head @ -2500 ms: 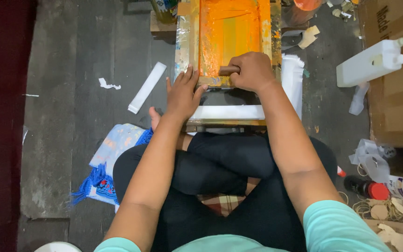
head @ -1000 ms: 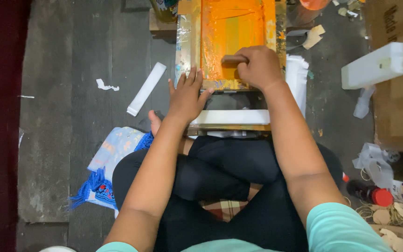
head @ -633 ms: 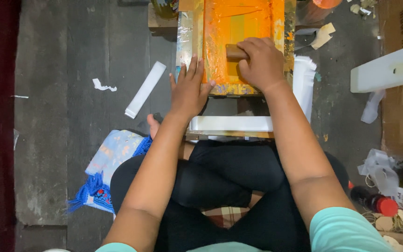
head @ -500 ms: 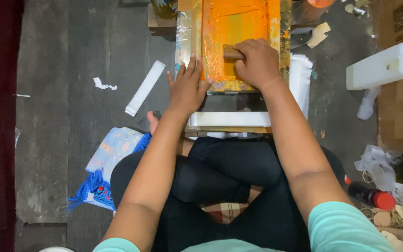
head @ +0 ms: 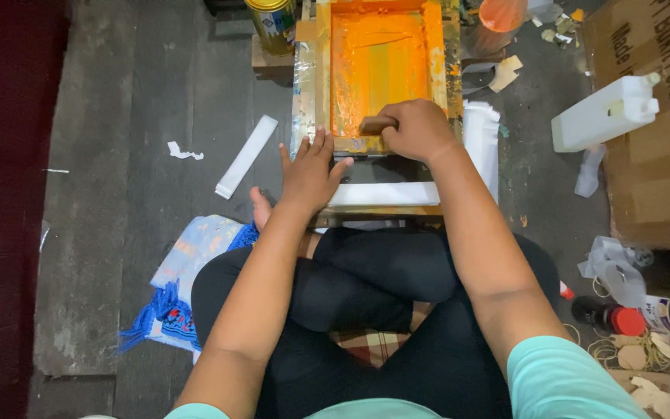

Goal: The person positions a translucent strip on a screen printing frame and uses a small block to smooth it down before lifting the strip to inspect it.

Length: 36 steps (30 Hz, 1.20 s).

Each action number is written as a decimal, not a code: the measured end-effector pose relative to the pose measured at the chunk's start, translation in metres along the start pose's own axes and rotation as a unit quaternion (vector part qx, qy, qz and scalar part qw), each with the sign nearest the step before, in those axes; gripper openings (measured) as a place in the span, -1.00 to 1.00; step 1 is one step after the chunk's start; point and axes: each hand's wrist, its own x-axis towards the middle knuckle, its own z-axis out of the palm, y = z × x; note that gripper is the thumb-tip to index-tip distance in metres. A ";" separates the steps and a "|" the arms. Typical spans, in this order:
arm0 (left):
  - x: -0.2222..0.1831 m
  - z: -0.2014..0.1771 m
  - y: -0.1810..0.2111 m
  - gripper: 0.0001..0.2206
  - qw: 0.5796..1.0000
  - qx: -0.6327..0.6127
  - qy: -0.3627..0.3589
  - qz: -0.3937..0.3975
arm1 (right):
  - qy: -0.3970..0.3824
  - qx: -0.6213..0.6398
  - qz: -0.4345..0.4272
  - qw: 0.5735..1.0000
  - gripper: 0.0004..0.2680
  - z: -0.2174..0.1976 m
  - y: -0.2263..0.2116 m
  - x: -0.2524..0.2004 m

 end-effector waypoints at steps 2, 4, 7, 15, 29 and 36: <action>0.002 -0.005 0.002 -0.32 1.000 -0.013 -0.003 -0.006 | 0.011 0.011 -0.001 1.000 -0.79 0.001 0.008 0.005; 0.006 -0.007 0.003 -0.31 1.000 -0.026 -0.006 -0.013 | 0.021 0.021 -0.003 1.000 -0.77 0.004 0.018 0.013; 0.020 -0.007 0.000 -0.33 0.999 -0.040 0.007 -0.013 | 0.055 -0.001 -0.011 0.998 -0.75 0.012 0.035 0.025; 0.048 0.001 -0.009 -0.38 0.991 -0.108 0.074 0.018 | 0.109 -0.059 -0.050 0.991 -0.72 0.023 0.049 0.039; 0.010 0.020 -0.016 -0.38 0.996 -0.037 0.079 0.021 | -0.023 0.008 0.008 1.000 -0.77 -0.006 -0.005 -0.005; 0.007 0.010 -0.009 -0.38 0.997 -0.044 0.064 0.013 | 0.015 0.044 0.000 0.999 -0.76 -0.002 0.009 0.002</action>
